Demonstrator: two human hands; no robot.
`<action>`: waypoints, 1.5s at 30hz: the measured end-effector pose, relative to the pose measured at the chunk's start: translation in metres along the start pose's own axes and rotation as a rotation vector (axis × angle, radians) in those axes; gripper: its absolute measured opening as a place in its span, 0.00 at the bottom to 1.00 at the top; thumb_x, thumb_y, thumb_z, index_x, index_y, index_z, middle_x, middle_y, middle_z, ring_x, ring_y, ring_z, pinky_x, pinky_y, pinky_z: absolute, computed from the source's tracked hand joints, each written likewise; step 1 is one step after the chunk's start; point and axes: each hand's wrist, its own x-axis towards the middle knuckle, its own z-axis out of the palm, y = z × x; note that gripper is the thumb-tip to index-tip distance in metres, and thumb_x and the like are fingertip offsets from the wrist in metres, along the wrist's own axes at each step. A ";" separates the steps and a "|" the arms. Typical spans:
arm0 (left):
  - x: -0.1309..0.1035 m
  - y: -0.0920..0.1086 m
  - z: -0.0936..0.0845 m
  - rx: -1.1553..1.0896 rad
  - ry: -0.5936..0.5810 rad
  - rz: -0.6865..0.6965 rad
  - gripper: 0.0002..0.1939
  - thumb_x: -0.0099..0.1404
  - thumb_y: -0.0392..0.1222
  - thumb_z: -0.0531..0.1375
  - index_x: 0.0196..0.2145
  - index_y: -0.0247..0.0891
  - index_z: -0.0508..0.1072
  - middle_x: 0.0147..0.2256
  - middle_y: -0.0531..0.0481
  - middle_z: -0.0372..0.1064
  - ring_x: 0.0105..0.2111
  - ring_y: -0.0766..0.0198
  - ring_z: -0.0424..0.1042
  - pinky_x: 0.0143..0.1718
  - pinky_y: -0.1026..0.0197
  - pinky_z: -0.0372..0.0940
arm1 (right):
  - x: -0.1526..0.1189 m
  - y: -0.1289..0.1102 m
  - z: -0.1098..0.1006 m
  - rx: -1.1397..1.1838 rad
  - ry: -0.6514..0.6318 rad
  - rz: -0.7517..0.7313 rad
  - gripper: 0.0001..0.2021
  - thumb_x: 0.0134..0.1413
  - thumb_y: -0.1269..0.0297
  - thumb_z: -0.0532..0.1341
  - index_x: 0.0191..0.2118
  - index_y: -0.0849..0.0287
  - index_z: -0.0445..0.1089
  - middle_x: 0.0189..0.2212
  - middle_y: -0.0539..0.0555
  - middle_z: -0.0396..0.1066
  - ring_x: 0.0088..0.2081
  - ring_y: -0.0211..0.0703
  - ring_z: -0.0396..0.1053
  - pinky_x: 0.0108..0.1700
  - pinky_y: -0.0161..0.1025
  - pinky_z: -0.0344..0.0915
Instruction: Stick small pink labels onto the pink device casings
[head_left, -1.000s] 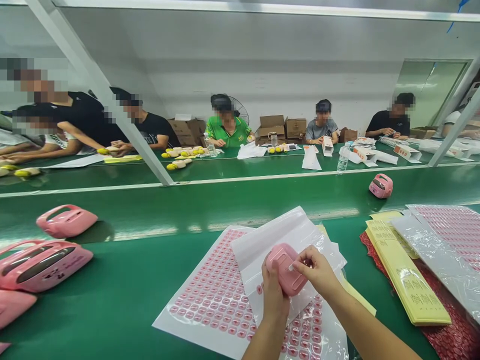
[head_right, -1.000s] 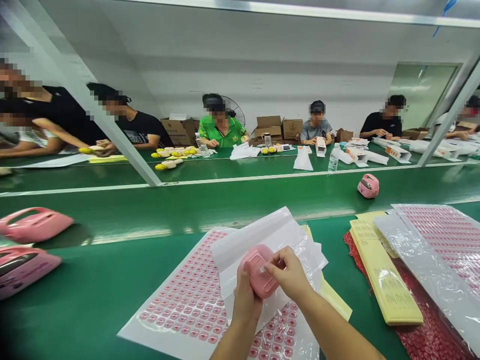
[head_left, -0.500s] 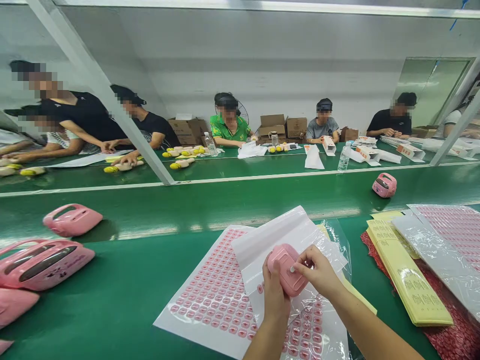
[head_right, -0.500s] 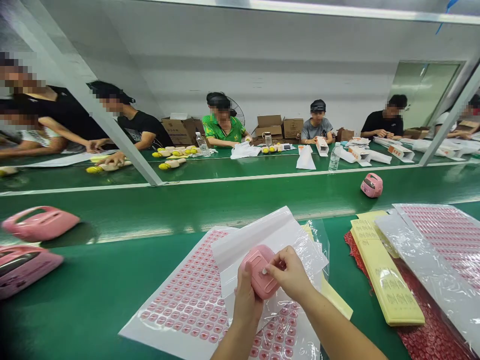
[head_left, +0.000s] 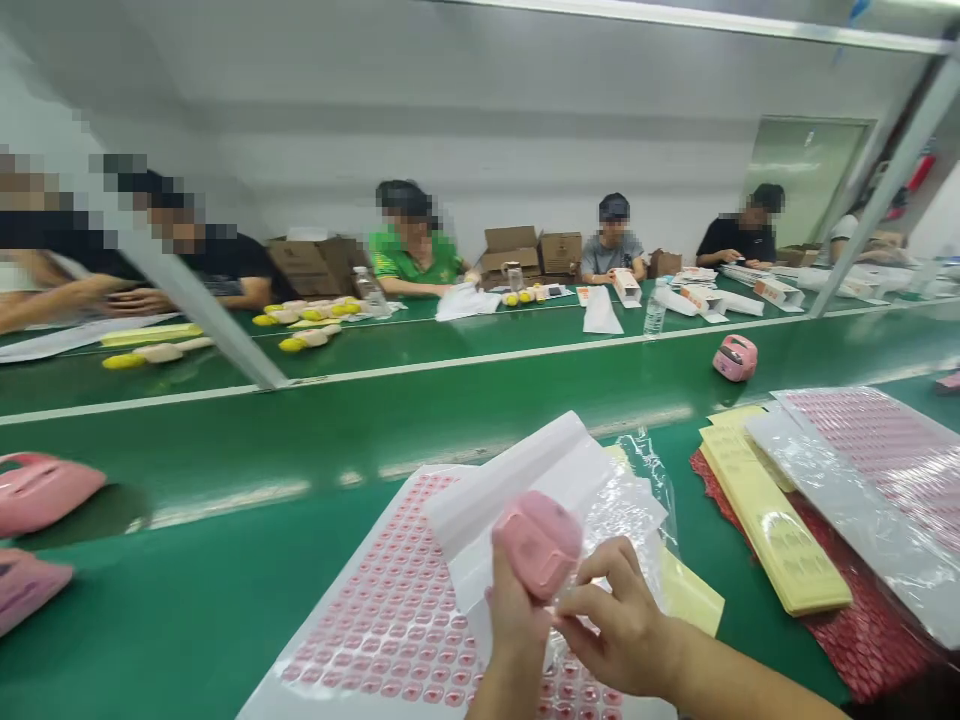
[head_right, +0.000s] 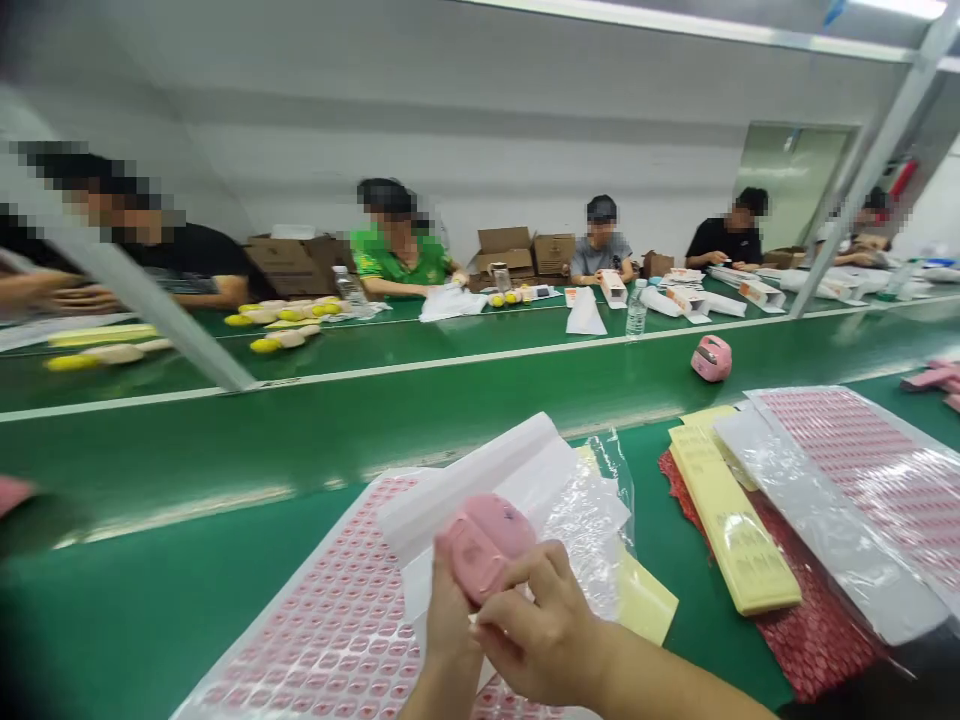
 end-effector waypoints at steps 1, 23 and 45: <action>0.002 0.003 -0.004 -0.005 -0.023 -0.030 0.23 0.54 0.58 0.58 0.41 0.39 0.71 0.34 0.47 0.72 0.37 0.54 0.72 0.36 0.54 0.68 | -0.003 0.000 -0.007 0.016 -0.014 0.075 0.03 0.53 0.71 0.56 0.32 0.58 0.65 0.29 0.53 0.60 0.33 0.40 0.60 0.34 0.38 0.61; 0.004 0.055 0.010 -0.232 -0.196 0.061 0.21 0.49 0.52 0.60 0.43 0.53 0.68 0.45 0.57 0.71 0.45 0.50 0.69 0.39 0.49 0.70 | -0.050 0.179 -0.140 -0.549 -0.081 1.173 0.06 0.43 0.69 0.58 0.20 0.60 0.66 0.26 0.56 0.65 0.36 0.49 0.64 0.40 0.43 0.58; 0.026 0.071 -0.015 -0.373 -0.208 0.426 0.30 0.41 0.64 0.63 0.41 0.48 0.71 0.50 0.49 0.66 0.56 0.50 0.55 0.49 0.51 0.62 | -0.007 0.051 0.113 0.191 -0.822 0.404 0.02 0.44 0.72 0.63 0.27 0.59 0.73 0.30 0.55 0.68 0.37 0.47 0.63 0.41 0.44 0.58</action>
